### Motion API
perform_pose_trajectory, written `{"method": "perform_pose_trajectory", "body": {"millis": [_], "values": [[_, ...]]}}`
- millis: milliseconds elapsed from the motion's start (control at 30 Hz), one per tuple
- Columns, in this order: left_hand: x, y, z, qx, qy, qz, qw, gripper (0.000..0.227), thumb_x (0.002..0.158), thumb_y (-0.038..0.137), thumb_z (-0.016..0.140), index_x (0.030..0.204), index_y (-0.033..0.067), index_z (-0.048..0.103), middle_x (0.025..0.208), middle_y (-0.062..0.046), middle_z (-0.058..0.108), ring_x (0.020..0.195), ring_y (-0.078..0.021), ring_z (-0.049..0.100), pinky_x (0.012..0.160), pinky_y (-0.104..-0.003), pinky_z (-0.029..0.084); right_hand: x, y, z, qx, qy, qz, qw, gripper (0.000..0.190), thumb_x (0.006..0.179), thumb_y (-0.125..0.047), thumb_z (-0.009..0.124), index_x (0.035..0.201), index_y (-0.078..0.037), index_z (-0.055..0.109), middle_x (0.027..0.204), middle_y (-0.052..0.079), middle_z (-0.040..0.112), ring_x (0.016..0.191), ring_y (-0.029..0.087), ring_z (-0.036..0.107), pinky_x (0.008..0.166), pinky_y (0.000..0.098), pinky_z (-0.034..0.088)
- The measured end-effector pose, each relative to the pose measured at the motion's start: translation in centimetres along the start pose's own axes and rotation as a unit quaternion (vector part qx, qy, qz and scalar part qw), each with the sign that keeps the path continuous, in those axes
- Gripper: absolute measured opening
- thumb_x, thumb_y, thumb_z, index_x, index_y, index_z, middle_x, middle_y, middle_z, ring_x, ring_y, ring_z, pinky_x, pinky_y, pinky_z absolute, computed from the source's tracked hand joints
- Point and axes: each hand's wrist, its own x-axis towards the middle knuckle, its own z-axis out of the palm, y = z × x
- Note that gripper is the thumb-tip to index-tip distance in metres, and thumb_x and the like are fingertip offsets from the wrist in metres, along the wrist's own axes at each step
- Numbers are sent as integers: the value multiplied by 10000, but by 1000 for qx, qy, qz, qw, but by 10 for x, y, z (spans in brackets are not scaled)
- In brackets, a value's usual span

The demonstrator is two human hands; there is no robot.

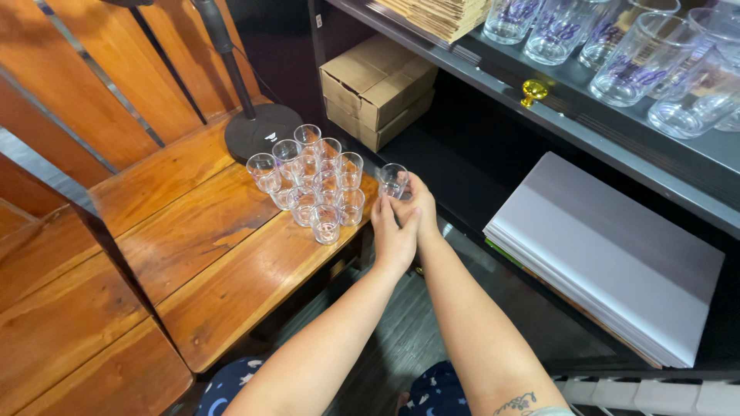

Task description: The person unpacks small clear glasses from a cardboard box with a molded insert and places them on a wooden table. They then move the glasses one by one to a nearby shelf, arranging them in rows.

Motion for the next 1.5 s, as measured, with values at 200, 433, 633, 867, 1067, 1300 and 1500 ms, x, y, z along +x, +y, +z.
{"method": "perform_pose_trajectory", "body": {"millis": [200, 433, 633, 867, 1067, 1300, 1500], "values": [[51, 2, 32, -28, -8, 11, 1000, 1026, 888, 524, 723, 1607, -59, 282, 1631, -302, 249, 1552, -415, 288, 1263, -454, 325, 48, 35, -5, -32, 88, -48, 994, 621, 707, -65, 922, 1282, -69, 686, 1076, 169, 701, 1019, 312, 732, 735, 321, 681], [104, -2, 50, -18, 28, 13, 999, 1093, 831, 564, 759, 1588, -77, 301, 1626, -299, 271, 1534, -404, 335, 1259, -423, 345, 90, 41, 10, -31, 98, -35, 994, 625, 715, -100, 907, 1293, -88, 669, 1122, 137, 712, 1060, 276, 724, 793, 317, 684], [126, -6, 48, -23, 38, 32, 999, 1095, 831, 545, 762, 1598, -74, 285, 1639, -325, 247, 1529, -430, 334, 1266, -433, 337, 117, 58, 31, -71, 109, -32, 991, 557, 731, -206, 920, 1231, -109, 696, 1075, 91, 740, 1046, 260, 737, 823, 324, 676], [146, -19, 50, -25, 39, 27, 999, 1099, 803, 540, 774, 1604, -46, 301, 1647, -328, 243, 1538, -428, 320, 1282, -434, 316, 107, 25, 49, -144, 211, -80, 964, 524, 776, -238, 874, 1210, -12, 687, 991, 212, 739, 982, 370, 734, 865, 441, 631], [156, -26, 53, -20, 35, 8, 999, 1133, 761, 555, 796, 1619, 0, 307, 1659, -299, 232, 1543, -410, 318, 1281, -411, 318, 134, 67, 56, -144, 221, -83, 961, 518, 651, -498, 927, 1038, -210, 736, 876, -13, 761, 900, 184, 766, 799, 327, 614], [170, -42, 62, -5, 40, -17, 999, 1144, 729, 581, 786, 1620, 34, 323, 1668, -265, 235, 1547, -378, 328, 1284, -392, 312, 144, 80, 101, -160, 357, -67, 918, 778, 755, -343, 896, 1373, -27, 542, 1103, 185, 721, 1057, 299, 749, 994, 310, 592], [181, -58, 74, 39, 57, 0, 998, 1148, 685, 602, 787, 1596, 31, 383, 1637, -261, 305, 1520, -374, 386, 1262, -378, 351, 146, 90, 52, -122, 128, -43, 983, 623, 723, -343, 909, 1266, -123, 694, 1113, 72, 765, 1041, 225, 757, 802, 276, 669]]}}
